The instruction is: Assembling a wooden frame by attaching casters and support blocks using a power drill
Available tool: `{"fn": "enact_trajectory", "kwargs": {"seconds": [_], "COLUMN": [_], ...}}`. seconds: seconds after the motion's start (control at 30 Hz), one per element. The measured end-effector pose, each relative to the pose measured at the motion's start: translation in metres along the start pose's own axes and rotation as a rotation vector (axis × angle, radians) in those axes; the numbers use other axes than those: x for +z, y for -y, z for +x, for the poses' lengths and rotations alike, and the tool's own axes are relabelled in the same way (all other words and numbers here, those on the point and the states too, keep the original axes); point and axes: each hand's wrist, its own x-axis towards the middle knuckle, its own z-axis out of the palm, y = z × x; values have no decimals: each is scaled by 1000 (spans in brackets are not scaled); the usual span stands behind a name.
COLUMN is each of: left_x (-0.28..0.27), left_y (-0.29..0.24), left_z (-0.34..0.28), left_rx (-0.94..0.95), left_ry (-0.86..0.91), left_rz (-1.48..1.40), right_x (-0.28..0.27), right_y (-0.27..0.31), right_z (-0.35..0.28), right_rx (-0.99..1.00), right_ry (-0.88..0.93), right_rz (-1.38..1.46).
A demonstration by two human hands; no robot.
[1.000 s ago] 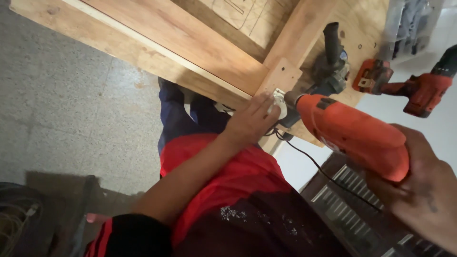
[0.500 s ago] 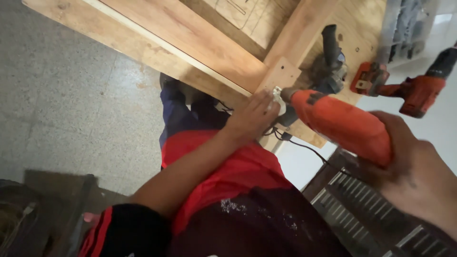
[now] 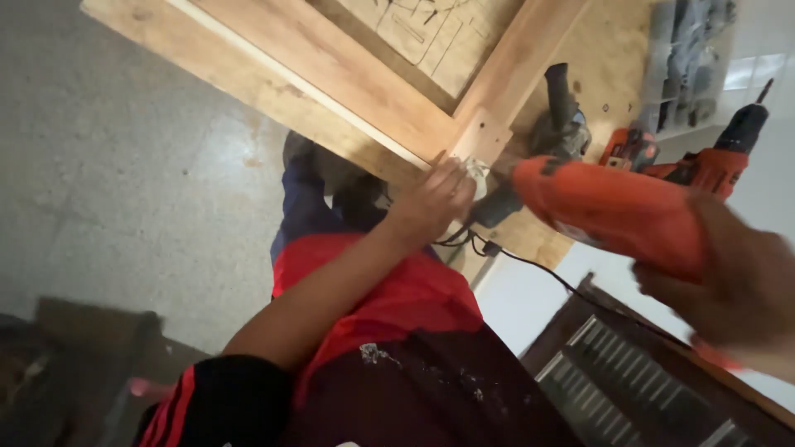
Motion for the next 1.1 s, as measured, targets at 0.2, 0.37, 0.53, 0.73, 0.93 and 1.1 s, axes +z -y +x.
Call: {"fn": "enact_trajectory", "kwargs": {"seconds": [0.2, 0.37, 0.53, 0.73, 0.93, 1.1], "left_x": [20, 13, 26, 6, 12, 15], "left_y": [18, 8, 14, 15, 20, 20], "left_z": [-2, -9, -18, -5, -7, -9], "left_rx": [60, 11, -13, 5, 45, -6], "left_ry": [-47, 13, 91, 63, 25, 71], "left_rz": [-41, -13, -43, 21, -84, -98], "right_x": [-10, 3, 4, 1, -5, -1], "right_y": [5, 2, -7, -2, 1, 11], "right_z": [-11, -1, 2, 9, 14, 16], "right_rx": [143, 124, -34, -37, -170, -119], "right_ry": [17, 8, 44, 55, 170, 171], "right_rz": [40, -44, -2, -6, -94, -133]}}
